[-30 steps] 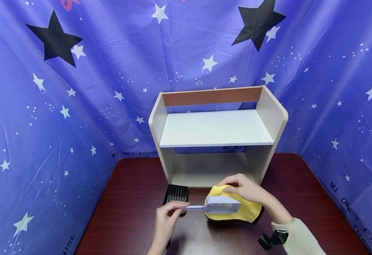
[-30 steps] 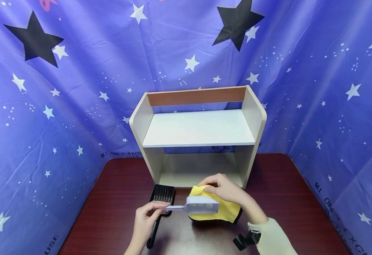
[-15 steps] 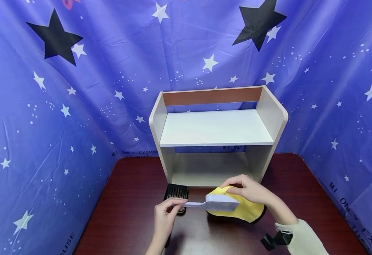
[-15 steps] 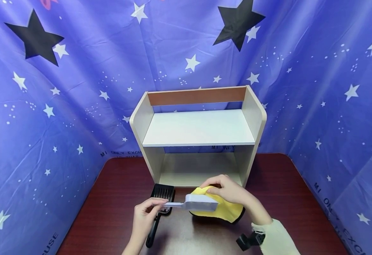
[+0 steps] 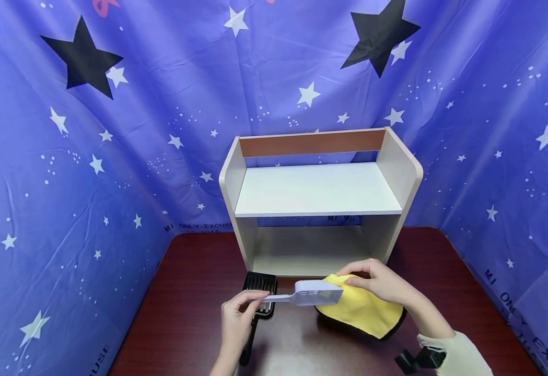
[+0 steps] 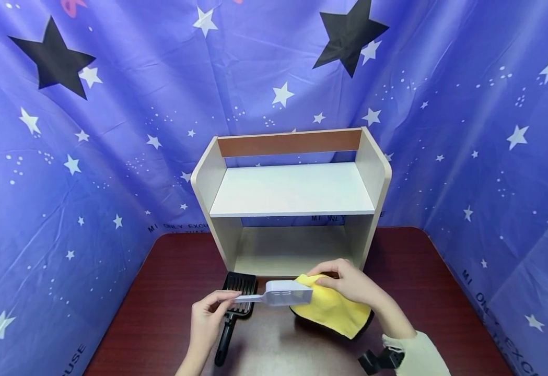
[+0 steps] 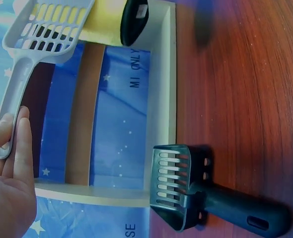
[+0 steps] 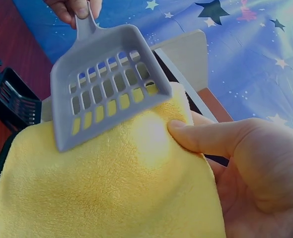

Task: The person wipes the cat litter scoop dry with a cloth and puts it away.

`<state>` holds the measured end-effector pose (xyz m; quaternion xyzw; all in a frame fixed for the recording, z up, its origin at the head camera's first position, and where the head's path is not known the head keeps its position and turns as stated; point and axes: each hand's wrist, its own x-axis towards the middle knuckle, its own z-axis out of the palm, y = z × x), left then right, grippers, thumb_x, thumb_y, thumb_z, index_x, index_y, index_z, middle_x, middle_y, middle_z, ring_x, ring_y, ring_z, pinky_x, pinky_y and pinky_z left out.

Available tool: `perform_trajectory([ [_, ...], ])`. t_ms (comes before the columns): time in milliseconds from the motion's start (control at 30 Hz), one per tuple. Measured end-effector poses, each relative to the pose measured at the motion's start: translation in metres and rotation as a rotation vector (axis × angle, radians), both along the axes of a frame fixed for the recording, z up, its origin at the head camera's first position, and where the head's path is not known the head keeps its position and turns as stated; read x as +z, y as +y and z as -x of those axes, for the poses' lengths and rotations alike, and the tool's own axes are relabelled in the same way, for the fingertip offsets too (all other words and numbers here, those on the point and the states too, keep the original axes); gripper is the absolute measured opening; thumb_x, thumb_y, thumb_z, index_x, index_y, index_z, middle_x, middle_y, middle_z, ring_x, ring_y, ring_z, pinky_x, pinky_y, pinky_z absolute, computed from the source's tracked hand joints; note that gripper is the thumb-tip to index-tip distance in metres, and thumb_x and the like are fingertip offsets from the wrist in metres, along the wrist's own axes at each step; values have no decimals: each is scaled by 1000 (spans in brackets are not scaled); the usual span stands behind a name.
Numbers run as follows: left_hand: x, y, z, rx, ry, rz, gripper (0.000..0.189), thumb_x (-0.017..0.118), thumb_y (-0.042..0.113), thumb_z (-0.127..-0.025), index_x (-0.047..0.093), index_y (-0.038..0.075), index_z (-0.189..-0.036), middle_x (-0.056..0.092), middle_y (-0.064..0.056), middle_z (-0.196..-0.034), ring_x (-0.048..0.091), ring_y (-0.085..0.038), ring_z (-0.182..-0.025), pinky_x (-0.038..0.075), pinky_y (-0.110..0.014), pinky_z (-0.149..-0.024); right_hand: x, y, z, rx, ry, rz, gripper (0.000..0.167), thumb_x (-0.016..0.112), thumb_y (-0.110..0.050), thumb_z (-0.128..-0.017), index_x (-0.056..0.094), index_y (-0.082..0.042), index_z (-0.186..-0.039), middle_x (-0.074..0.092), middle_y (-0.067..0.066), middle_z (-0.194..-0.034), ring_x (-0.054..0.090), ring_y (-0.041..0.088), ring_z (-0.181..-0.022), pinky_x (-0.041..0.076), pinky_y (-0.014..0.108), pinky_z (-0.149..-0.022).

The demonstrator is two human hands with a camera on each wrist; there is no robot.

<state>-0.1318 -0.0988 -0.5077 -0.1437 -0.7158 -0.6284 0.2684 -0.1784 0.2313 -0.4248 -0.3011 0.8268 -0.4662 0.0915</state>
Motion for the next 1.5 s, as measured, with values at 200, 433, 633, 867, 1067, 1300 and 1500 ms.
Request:
perform_trajectory([
  [200,-1,-2,0,-11,-35,-21,14,70,-12,-82,77,0,-88,76,-18,-86,69,-3,-72,60,-25,-59,0,6,-2,-9,-12,-4,21,62,-12,-97,72,-2,-113,75,11,-108,59,-9,-97,53,17,-78],
  [433,-2,-5,2,7,-29,-38,14,70,-13,-81,76,-2,-87,75,-21,-85,67,3,-68,59,-24,-56,1,13,-1,2,2,6,21,63,-6,-95,72,-1,-113,74,13,-109,58,-11,-97,53,16,-76],
  [633,-4,-3,10,16,-122,-53,13,71,-9,-83,78,0,-89,76,-18,-86,67,-3,-65,58,-21,-56,-7,10,8,-133,37,-6,22,63,-10,-96,72,-1,-114,74,15,-110,59,-9,-94,52,16,-74],
  [867,2,2,20,22,-142,-36,15,72,-6,-84,79,5,-90,77,-14,-84,60,0,-57,48,-11,-48,-15,3,13,-261,98,-2,20,66,-11,-94,74,-4,-112,75,12,-106,59,-5,-88,51,17,-71],
  [1067,6,6,26,63,-157,-22,14,71,-8,-83,79,3,-88,76,-16,-80,57,7,-55,43,-11,-44,-14,-1,12,-278,120,-4,20,67,-12,-94,74,-5,-110,75,12,-106,60,-4,-90,52,17,-72],
  [1300,6,8,28,77,-180,-38,14,72,-7,-82,79,4,-87,76,-15,-78,61,5,-58,50,-14,-48,-17,4,11,-277,163,-35,17,67,-12,-94,74,-8,-108,75,10,-106,62,0,-94,52,17,-75],
  [1500,0,11,27,59,-171,-66,11,72,-5,-84,78,2,-91,76,-18,-83,64,5,-61,54,-14,-52,-29,9,7,-384,253,34,15,66,-6,-94,72,-5,-107,74,12,-103,61,-5,-90,50,12,-73],
])
